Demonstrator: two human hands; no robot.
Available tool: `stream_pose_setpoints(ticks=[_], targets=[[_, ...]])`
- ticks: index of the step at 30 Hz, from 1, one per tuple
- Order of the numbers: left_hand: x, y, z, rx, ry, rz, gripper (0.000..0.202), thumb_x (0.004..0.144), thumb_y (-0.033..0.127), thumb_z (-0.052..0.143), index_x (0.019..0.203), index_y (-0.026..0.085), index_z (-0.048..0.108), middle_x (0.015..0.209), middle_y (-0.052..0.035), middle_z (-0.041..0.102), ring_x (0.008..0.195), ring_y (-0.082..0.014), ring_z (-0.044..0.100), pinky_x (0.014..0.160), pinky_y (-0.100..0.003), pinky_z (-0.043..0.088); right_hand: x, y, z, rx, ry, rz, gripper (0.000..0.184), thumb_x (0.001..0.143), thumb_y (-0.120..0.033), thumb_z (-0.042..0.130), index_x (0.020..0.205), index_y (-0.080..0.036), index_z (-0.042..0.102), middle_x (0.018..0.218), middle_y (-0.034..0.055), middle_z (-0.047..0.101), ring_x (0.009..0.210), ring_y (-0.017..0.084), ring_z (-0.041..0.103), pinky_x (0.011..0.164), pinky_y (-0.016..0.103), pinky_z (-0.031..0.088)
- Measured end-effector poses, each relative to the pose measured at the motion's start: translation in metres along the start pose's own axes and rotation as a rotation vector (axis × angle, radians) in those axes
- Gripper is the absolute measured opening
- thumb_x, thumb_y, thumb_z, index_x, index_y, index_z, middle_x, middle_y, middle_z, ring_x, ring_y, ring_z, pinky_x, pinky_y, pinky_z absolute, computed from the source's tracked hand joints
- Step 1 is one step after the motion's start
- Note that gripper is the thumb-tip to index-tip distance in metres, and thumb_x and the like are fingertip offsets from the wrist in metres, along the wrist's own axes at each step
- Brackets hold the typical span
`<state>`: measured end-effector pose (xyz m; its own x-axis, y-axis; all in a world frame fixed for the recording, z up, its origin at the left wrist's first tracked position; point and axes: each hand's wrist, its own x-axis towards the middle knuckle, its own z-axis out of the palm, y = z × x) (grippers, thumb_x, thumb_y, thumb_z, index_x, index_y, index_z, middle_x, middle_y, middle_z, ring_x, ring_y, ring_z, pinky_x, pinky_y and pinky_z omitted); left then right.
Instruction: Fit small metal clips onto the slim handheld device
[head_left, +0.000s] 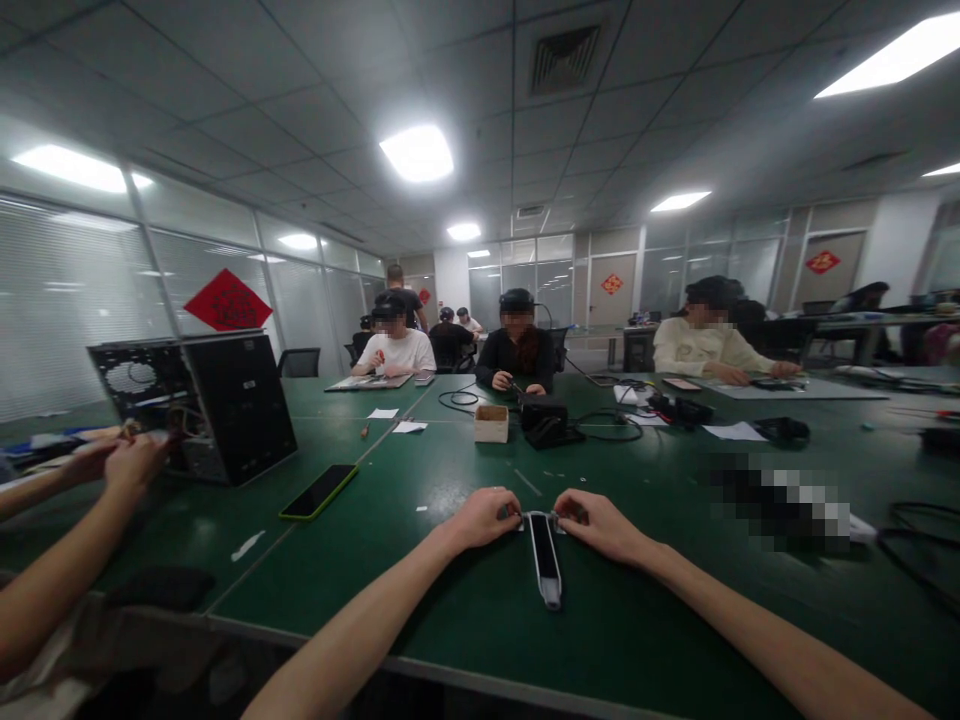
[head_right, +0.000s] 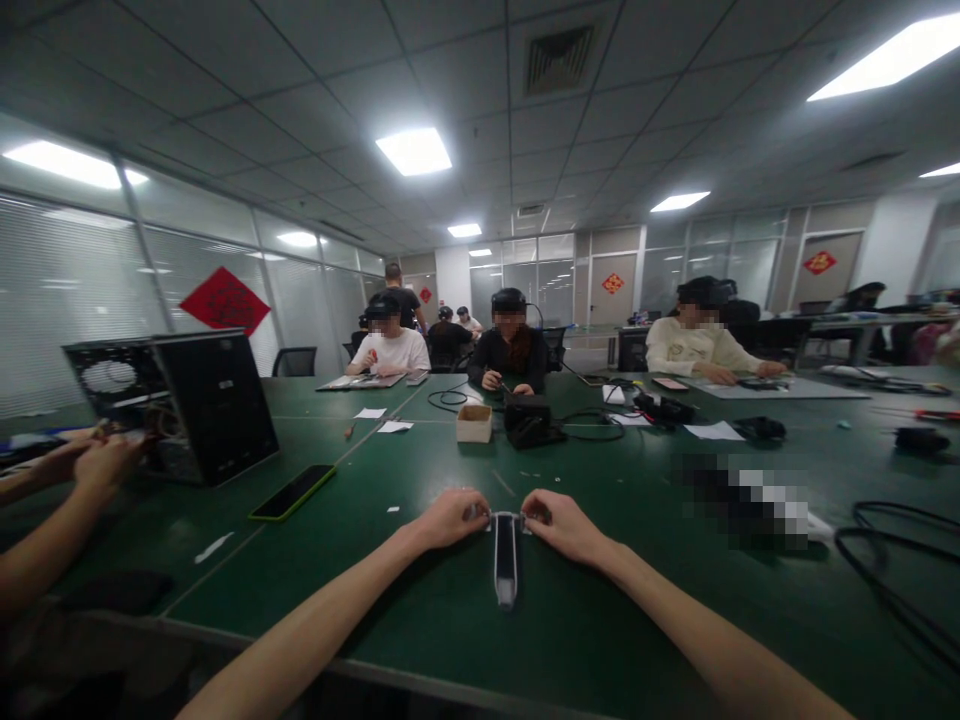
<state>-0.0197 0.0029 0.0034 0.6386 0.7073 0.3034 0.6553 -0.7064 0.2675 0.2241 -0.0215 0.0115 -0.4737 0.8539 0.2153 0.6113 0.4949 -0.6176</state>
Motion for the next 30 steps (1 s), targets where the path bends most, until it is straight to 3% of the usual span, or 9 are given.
stream_pose_setpoints(ticks=[13,21,30], targets=[[0.0,0.001,-0.002,0.006,-0.002,0.004,0.011,0.084,0.025,0.056,0.089,0.018,0.062,0.083,-0.0003,0.061,0.073,-0.0122,0.056,0.066,-0.021,0.04,0.001,0.002,0.001,0.001,0.008,-0.001,0.018,0.084,-0.028,0.051,0.095,-0.017,0.061,0.092,0.0032,0.063,0.075,0.014,0.056,0.067,0.026,0.045],[0.003,-0.002,0.003,0.001,0.007,0.023,0.01,0.082,0.023,0.056,0.089,0.018,0.063,0.079,0.0008,0.06,0.067,-0.0109,0.053,0.062,-0.021,0.039,0.005,0.015,0.006,0.044,0.1,-0.087,0.018,0.079,-0.029,0.059,0.092,-0.017,0.06,0.086,0.0022,0.063,0.074,0.014,0.056,0.066,0.026,0.044],[0.006,-0.008,0.003,-0.031,0.002,0.02,0.012,0.083,0.026,0.054,0.089,0.019,0.062,0.08,0.0003,0.061,0.067,-0.0117,0.054,0.063,-0.022,0.041,0.006,0.02,0.004,0.034,0.097,-0.076,0.02,0.08,-0.032,0.059,0.094,-0.018,0.061,0.089,0.002,0.064,0.075,0.014,0.057,0.066,0.026,0.045]])
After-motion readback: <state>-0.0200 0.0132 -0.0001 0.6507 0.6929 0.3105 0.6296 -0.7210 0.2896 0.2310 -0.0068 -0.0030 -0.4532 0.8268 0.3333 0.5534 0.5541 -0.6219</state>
